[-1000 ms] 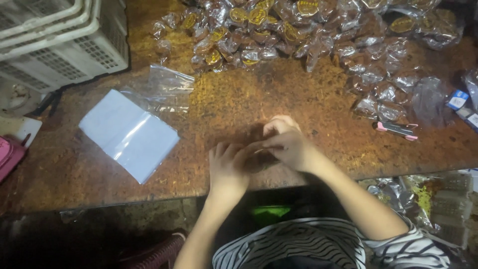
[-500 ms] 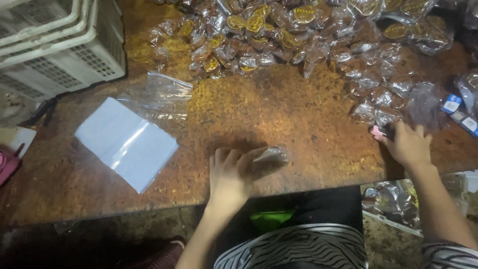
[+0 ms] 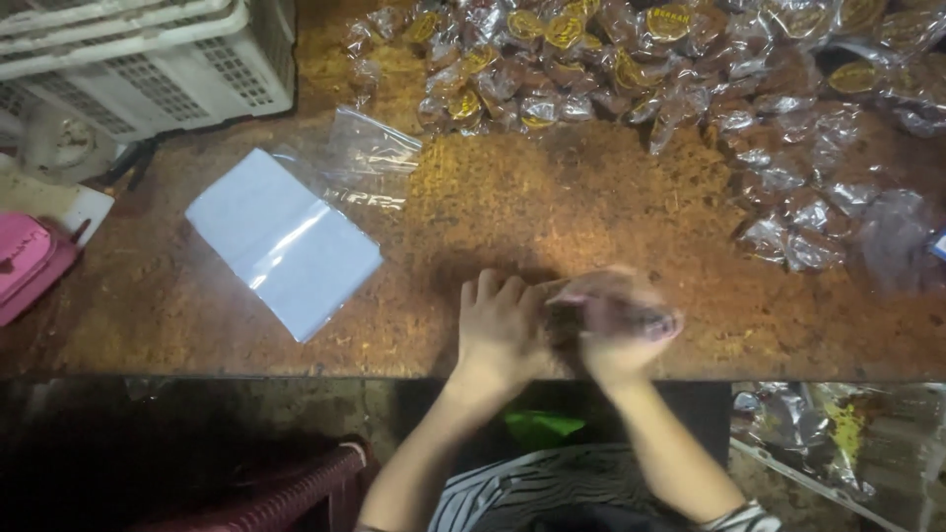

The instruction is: Packaging individually wrapped bread items into larger plastic bags and sealing them with a stapler.

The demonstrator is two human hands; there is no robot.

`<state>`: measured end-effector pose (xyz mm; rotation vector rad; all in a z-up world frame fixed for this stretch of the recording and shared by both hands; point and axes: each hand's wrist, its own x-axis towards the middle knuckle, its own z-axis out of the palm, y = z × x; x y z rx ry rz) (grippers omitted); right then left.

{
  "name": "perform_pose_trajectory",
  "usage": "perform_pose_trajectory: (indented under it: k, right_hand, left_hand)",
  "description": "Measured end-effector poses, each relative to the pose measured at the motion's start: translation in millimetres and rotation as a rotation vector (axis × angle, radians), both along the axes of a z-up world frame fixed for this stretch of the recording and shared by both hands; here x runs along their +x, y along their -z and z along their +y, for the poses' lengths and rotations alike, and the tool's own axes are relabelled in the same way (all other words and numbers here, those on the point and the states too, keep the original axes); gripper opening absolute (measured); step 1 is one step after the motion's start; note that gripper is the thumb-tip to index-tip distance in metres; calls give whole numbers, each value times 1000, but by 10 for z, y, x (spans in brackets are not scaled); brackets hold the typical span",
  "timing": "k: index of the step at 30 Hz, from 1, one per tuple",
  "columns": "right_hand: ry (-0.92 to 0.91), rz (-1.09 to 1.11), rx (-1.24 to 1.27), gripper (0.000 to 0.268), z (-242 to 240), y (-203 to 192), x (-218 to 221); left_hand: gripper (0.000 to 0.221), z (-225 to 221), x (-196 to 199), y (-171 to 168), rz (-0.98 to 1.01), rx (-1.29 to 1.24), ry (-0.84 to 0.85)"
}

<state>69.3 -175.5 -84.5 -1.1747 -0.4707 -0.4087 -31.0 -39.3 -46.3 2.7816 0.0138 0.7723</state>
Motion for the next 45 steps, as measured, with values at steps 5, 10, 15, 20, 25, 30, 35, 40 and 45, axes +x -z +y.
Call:
perform_pose_trajectory:
  k: [5,10,15,20,25,30,35,40,45]
  right_hand:
    - [84,-377,-216,20,355,105,-234]
    - [213,-468,-324,20,389,174,-134]
    - [104,-403,-521,18,383,393,-46]
    - [10,167,-438,30,318,375,-45]
    - [204,-288,-535,20,317,575,139]
    - [-6,-206,-464,12,419,369,-15]
    - [-176,0,-493,14,404,504,-234]
    - [-104,-224,-364,16,481,111,-164]
    - [-122,-97,-352,57,-314,152,478]
  left_hand:
    - [28,-16,-44,106,-84,-63,-44]
    - [19,-13,-68,157,-184,-9,-84]
    - [15,-44,-113,80,-277,20,-63]
    - [6,-30,-303,351,-265,-63,-118]
    - [7,-74,-296,357,-339,-46,-119]
    - [8,-8,-236,376,-317,-61,-87]
    - [12,-44,-316,466,-324,-99,-42]
    - [33,-147,-303,774,-370,-369,-27]
    - [102,-174,-48,1171,-169,-1294,-169]
